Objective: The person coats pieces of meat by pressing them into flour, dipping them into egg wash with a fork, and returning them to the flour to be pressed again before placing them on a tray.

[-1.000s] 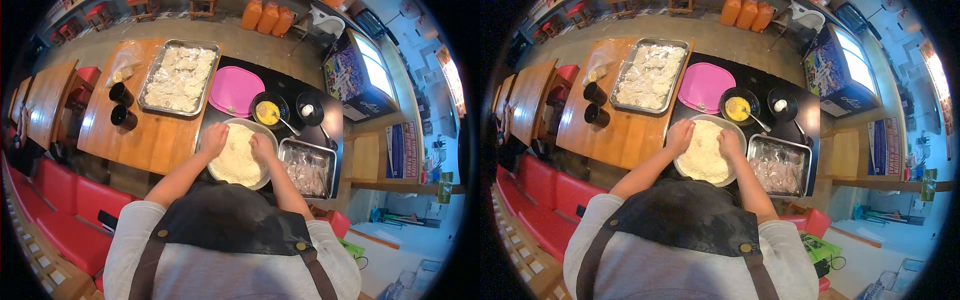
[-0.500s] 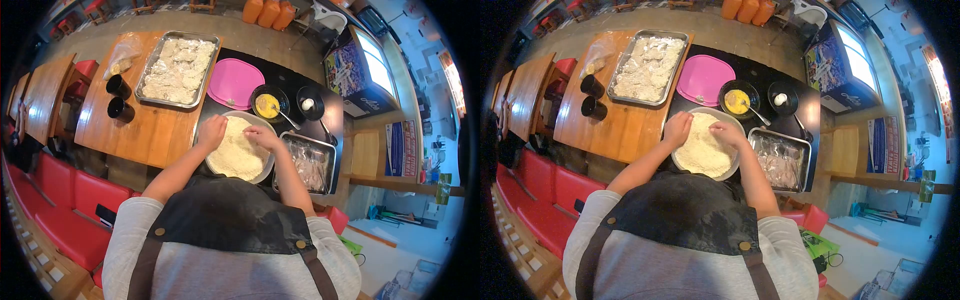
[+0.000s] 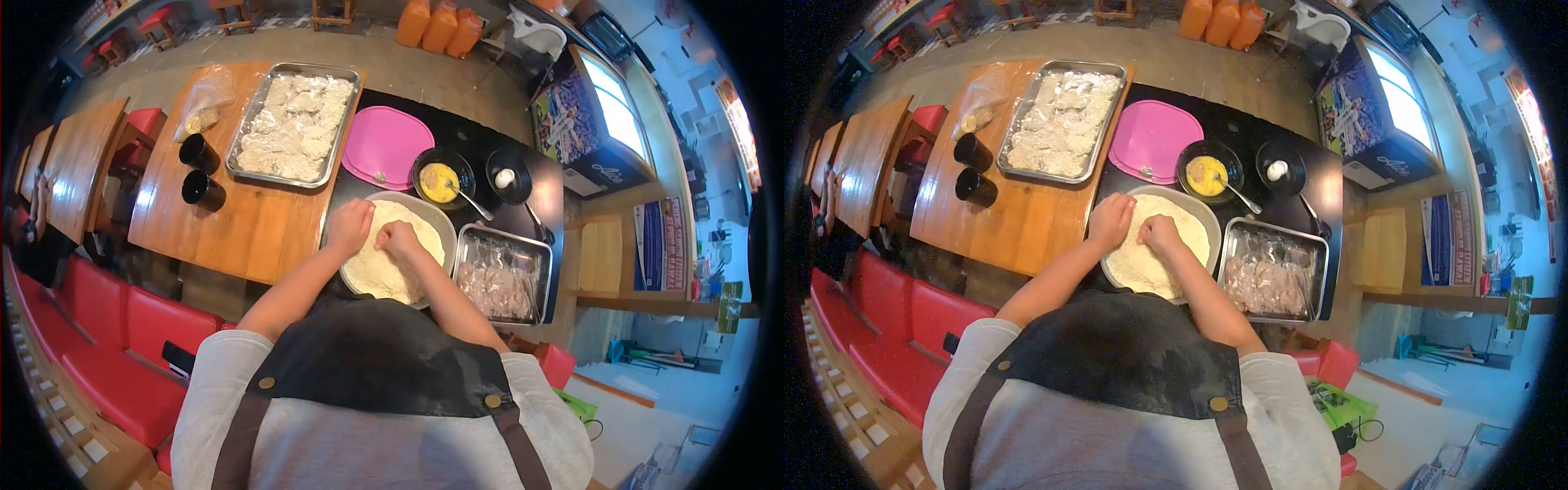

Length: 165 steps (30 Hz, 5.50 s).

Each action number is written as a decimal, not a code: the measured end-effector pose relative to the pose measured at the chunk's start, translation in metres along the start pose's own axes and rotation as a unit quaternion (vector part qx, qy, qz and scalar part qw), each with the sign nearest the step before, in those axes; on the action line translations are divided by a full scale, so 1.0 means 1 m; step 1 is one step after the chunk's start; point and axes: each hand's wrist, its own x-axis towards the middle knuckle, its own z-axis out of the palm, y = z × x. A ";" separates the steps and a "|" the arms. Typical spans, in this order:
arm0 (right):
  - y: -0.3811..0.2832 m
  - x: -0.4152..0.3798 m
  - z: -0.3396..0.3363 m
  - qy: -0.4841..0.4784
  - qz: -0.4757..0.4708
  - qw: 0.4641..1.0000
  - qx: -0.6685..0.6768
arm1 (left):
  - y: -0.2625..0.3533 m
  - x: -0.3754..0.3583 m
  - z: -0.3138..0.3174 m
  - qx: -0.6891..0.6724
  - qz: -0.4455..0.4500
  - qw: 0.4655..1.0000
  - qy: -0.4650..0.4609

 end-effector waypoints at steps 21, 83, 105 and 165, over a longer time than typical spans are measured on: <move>0.035 -0.016 -0.040 -0.033 0.062 0.997 -0.031 | 0.000 0.001 -0.003 0.017 0.036 0.998 -0.053; 0.015 -0.021 -0.029 0.017 -0.022 0.991 -0.128 | -0.008 -0.002 0.003 0.041 0.025 0.999 0.004; 0.026 -0.042 -0.014 0.091 -0.050 0.991 -0.081 | -0.008 -0.002 -0.001 0.038 0.048 0.998 -0.029; 0.026 -0.040 -0.010 0.070 -0.035 0.992 -0.103 | -0.003 -0.002 0.000 0.017 0.026 1.000 0.003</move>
